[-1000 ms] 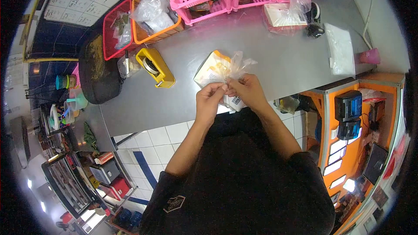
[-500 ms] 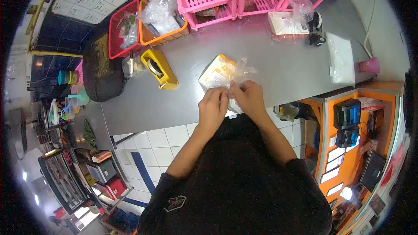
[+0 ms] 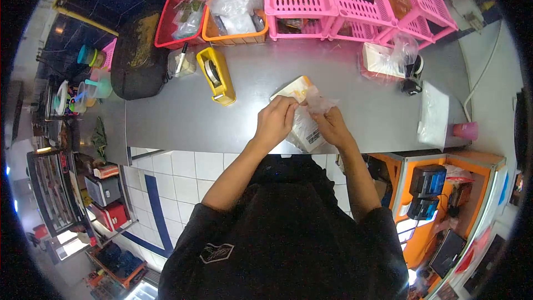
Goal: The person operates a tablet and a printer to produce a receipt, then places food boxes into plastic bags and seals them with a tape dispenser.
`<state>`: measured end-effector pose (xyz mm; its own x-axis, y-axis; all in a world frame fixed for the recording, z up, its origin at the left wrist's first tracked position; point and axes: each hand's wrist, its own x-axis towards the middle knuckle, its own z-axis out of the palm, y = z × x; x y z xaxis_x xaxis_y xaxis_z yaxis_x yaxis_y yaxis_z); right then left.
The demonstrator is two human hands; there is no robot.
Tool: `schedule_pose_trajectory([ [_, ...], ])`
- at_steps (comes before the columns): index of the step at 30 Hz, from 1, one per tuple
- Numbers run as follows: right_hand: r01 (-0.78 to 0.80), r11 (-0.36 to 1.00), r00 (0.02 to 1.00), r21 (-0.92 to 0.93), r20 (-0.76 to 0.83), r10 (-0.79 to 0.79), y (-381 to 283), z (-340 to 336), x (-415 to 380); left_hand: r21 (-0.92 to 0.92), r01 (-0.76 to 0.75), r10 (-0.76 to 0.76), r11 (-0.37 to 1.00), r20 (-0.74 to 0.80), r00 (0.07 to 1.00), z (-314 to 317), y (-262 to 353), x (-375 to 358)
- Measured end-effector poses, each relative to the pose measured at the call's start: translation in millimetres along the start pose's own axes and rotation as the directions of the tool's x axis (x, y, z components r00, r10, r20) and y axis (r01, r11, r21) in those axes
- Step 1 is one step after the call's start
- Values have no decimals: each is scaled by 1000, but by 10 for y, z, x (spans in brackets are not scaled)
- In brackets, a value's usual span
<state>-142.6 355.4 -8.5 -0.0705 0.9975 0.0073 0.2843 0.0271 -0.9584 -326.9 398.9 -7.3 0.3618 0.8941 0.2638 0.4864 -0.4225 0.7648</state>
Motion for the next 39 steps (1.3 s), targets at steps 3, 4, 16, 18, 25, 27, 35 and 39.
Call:
schedule_pose_trajectory([
  [3,-174,984,981,48,97,168,80,-54,35,26,-72,74,997,-58,996,47,-20,2],
  [4,-173,984,980,43,102,168,100,-36,40,25,-69,70,997,-64,995,58,-32,5],
  [16,-216,976,976,25,-29,217,7,62,37,281,-64,72,958,-18,997,219,8,118],
  [18,127,990,961,-66,-240,-139,18,145,35,239,-2,28,971,-106,994,240,-51,122],
  [25,-188,972,972,-142,-166,164,144,115,-14,-837,542,-547,75,420,724,158,122,43],
  [27,-182,967,972,-180,-181,149,155,120,8,-806,559,-513,196,401,759,212,54,-46],
  [35,-228,968,892,109,-376,252,197,264,4,-684,448,-370,575,271,888,346,226,-246],
  [39,-273,912,852,306,-363,377,296,170,-106,-678,459,-345,573,309,886,439,392,-211],
])
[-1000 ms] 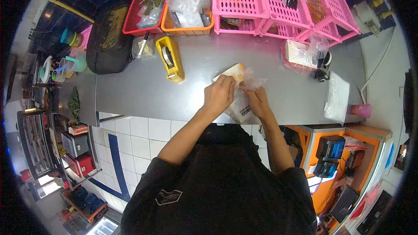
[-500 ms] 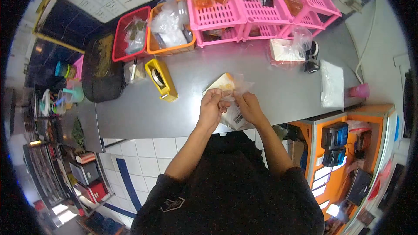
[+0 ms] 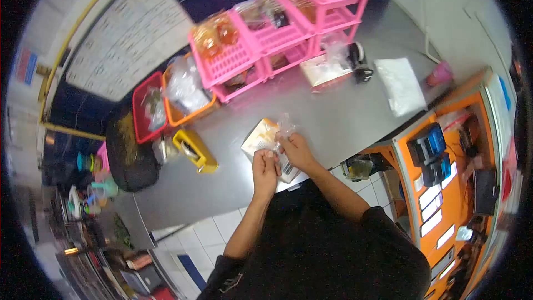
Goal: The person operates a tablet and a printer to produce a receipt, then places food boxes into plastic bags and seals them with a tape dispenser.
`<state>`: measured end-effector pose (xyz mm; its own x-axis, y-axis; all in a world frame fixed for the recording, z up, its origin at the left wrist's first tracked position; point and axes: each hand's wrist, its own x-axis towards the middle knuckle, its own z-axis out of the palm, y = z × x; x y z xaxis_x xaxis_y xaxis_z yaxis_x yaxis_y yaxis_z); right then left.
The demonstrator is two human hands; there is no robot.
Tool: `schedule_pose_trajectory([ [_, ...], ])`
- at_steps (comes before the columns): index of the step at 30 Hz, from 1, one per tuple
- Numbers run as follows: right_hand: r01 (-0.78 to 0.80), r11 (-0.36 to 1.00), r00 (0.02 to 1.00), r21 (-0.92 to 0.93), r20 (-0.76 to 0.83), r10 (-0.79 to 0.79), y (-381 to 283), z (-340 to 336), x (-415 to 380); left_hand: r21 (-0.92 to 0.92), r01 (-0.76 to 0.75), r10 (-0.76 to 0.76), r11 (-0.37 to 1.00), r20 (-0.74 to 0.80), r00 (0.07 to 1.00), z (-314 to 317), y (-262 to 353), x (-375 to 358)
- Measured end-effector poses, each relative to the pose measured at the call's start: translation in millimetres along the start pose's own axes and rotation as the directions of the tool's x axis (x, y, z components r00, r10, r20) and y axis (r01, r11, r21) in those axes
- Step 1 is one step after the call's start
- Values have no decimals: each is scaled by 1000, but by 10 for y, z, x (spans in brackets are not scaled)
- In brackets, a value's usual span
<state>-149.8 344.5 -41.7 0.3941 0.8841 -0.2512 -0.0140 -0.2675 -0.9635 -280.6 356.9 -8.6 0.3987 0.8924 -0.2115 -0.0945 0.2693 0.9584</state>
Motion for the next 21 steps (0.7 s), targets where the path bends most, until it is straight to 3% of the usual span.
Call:
schedule_pose_trajectory([
  [3,46,985,999,168,-9,-45,172,-290,-6,-2,6,-6,1000,95,995,175,60,20],
  [5,111,978,993,175,-48,-104,-101,-640,-80,-48,97,-87,994,191,978,395,148,-37],
  [7,174,985,984,-8,-31,-174,-182,-1043,34,-42,115,-99,992,278,955,505,74,-87],
  [8,183,983,982,-5,-47,-183,-325,-1227,115,-12,193,-181,981,287,941,572,38,-136],
  [10,243,918,970,-313,74,-232,-644,-1594,307,19,288,-281,957,287,916,659,-43,-240],
  [11,246,919,969,-307,66,-238,-661,-1719,466,28,283,-279,959,291,915,657,-110,-283],
  [13,477,618,856,-625,168,-489,-605,-1904,805,13,375,-367,927,247,897,613,-300,-342],
  [14,484,620,852,-618,170,-496,-579,-1990,911,39,379,-378,925,212,901,593,-351,-373],
  [16,414,610,800,-676,-49,-597,-498,-2197,1053,13,379,-377,925,155,913,544,-386,-450],
  [18,218,705,815,-675,-272,-512,-416,-2344,1166,-29,388,-384,921,79,920,521,-399,-505],
  [20,246,734,710,-633,-398,-581,-330,-2428,1138,-55,362,-362,931,6,932,457,-420,-574],
  [21,259,736,725,-626,-377,-576,-310,-2409,1113,-64,365,-367,929,-22,930,426,-436,-611],
])
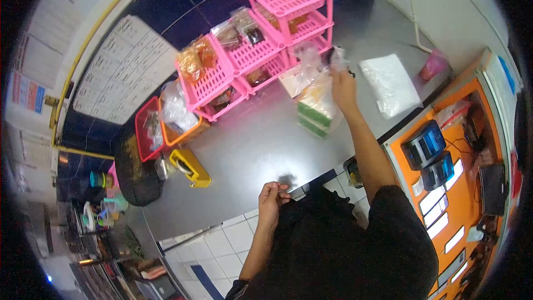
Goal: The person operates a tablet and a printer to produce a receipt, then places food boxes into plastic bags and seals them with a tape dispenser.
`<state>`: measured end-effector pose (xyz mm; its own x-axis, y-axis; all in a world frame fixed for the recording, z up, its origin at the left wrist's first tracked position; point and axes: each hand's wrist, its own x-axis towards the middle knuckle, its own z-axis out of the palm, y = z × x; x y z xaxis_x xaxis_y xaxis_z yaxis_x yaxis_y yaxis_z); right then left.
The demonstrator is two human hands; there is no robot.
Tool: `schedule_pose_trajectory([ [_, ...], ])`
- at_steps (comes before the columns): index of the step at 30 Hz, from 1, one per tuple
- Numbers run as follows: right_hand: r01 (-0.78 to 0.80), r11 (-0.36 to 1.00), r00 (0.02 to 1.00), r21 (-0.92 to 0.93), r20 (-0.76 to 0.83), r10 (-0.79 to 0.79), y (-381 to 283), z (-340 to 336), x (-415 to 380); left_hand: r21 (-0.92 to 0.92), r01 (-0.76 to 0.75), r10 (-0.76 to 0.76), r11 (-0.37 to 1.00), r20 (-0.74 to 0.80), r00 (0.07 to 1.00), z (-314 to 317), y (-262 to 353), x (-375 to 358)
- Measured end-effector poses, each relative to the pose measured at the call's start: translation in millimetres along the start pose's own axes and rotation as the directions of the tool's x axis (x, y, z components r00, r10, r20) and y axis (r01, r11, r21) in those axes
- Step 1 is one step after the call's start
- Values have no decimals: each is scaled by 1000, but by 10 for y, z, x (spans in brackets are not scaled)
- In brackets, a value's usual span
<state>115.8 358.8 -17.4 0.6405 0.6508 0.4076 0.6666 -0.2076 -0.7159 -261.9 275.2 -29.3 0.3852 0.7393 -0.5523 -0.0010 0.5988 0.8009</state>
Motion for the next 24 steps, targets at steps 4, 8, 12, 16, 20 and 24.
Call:
schedule_pose_trajectory([
  [4,-198,967,912,159,-332,241,-230,9,-181,-17,-5,4,1000,-73,997,-4,8,-23],
  [8,-147,989,923,11,-359,141,-142,266,-258,0,-12,12,1000,-86,996,51,65,-74],
  [12,-10,978,964,208,-256,64,-371,210,-204,17,-45,46,999,-97,994,-42,55,-123],
  [16,334,919,891,207,-387,-237,-712,402,-591,13,-24,26,1000,-230,973,-264,13,-236],
  [20,249,920,889,302,306,-341,-836,1383,-640,-71,-24,-3,997,-365,931,-456,-8,-373],
  [24,319,939,784,-128,592,-186,-391,2404,-491,10,-105,99,994,-417,904,-488,68,-624],
])
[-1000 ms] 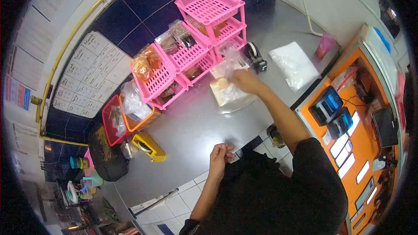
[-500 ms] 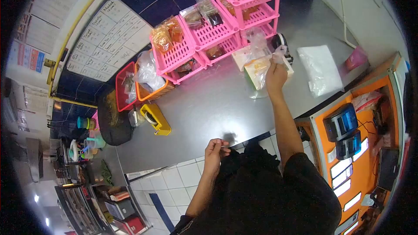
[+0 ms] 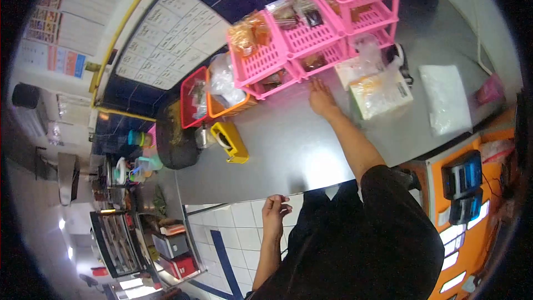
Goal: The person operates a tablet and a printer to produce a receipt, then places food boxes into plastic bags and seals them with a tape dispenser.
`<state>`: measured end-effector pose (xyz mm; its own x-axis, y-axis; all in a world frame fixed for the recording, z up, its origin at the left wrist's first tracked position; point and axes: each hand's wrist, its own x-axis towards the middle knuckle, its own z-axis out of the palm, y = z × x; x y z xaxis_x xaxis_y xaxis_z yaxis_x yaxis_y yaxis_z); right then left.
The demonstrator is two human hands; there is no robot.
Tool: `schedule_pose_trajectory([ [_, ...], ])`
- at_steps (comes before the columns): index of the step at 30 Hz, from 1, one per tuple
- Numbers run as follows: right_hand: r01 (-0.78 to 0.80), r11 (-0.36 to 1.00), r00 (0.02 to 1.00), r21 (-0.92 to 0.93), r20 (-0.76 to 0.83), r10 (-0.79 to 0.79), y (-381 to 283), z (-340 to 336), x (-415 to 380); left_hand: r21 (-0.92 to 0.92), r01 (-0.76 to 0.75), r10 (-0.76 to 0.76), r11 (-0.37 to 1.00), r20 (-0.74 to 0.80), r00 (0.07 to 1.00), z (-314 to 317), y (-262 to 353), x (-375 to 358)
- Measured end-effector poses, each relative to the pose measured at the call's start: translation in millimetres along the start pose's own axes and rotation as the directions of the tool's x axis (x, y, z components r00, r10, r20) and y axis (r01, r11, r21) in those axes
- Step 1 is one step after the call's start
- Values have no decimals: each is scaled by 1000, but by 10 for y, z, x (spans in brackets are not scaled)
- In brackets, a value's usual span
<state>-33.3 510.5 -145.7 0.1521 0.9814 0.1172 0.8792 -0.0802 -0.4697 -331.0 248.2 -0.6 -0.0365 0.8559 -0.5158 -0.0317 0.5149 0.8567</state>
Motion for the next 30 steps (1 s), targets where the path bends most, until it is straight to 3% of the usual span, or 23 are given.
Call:
schedule_pose_trajectory([
  [1,-65,997,996,28,66,63,-66,20,29,1,5,-5,1000,-18,1000,-68,-31,-43],
  [5,2,999,983,-42,185,6,-442,204,-132,-57,75,-80,996,-89,993,-314,-208,-180],
  [7,206,976,940,65,265,-216,-789,333,-396,-66,118,-124,991,-99,987,-412,-283,-162],
  [9,298,952,920,62,245,-304,-1034,513,-656,-42,94,-97,995,-76,992,-432,-241,-106],
  [12,299,954,937,-7,191,-293,-1301,513,-909,-8,49,-49,999,-16,999,-422,-66,39],
  [19,168,978,953,-126,274,-128,-1657,535,-934,79,-17,4,997,163,987,-626,-44,260],
  [24,259,955,938,-146,275,-212,-1595,641,-1122,109,-37,15,993,198,980,-1066,-239,449],
  [25,274,950,927,-152,303,-220,-1586,589,-1209,278,-169,123,946,174,977,-1248,-343,650],
  [26,289,943,922,-167,315,-226,-1577,551,-1311,438,-279,228,854,166,959,-1385,-426,791],
  [28,211,969,950,-125,261,-173,-1571,492,-1556,538,-405,529,739,-92,844,-1397,-303,1106],
  [30,164,968,965,-187,235,-118,-1593,511,-1787,667,-474,799,575,-332,501,-1235,-178,1644],
])
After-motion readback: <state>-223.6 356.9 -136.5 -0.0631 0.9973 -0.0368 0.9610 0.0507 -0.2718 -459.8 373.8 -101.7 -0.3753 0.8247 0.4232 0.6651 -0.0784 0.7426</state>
